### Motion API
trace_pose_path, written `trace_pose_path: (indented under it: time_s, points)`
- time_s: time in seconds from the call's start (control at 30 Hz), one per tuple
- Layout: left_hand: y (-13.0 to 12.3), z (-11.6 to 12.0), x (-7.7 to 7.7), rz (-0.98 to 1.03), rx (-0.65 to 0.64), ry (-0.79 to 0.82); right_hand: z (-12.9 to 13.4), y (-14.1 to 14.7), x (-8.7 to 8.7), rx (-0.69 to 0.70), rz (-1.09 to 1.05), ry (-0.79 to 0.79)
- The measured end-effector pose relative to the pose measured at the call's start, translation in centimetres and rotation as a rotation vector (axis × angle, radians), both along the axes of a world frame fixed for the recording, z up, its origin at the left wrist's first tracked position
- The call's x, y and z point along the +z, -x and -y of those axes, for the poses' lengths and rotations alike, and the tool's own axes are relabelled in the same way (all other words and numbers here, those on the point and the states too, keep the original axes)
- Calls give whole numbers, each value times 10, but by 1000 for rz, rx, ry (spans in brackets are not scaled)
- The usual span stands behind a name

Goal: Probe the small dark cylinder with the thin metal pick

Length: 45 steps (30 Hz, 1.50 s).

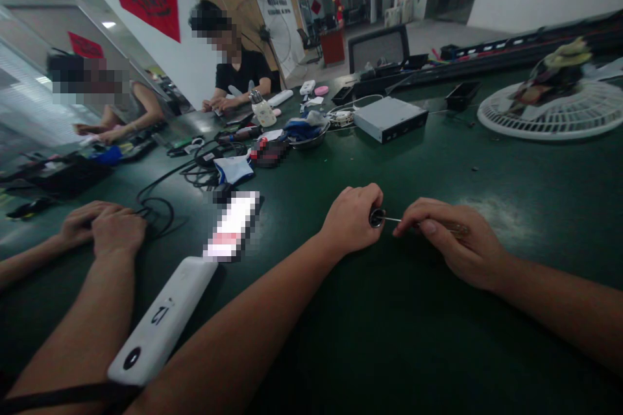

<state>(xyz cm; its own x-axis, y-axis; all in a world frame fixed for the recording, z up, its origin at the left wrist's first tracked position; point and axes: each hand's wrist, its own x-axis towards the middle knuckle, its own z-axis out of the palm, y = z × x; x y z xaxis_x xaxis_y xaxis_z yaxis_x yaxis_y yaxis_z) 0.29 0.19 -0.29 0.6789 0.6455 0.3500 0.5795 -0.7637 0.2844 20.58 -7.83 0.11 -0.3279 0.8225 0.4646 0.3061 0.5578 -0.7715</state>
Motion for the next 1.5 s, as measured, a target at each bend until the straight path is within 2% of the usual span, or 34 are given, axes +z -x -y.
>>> trace_pose_path:
  time_s: [0.17,0.47,0.7,1.0,1.17,1.37,1.5]
  points:
    - [-1,0,1,-19,4,-2,0,1,1,44,-34,5]
    - [0,0,1,-5,-9,18,2,2,-1,-153,33,-28]
    - [0,0,1,-26,-15,9,2,1,2,33,70,-4]
    - [0,-1,0,-1,-17,-2,5,4,3,-133,118,-54]
    - [0,0,0,14,11,4,3,1,-1,-89,108,-89]
    - [1,1,1,5,7,5,-1,2,-1,64,86,-68]
    - [1,1,1,-5,-7,-5,0,3,0,35,115,-59]
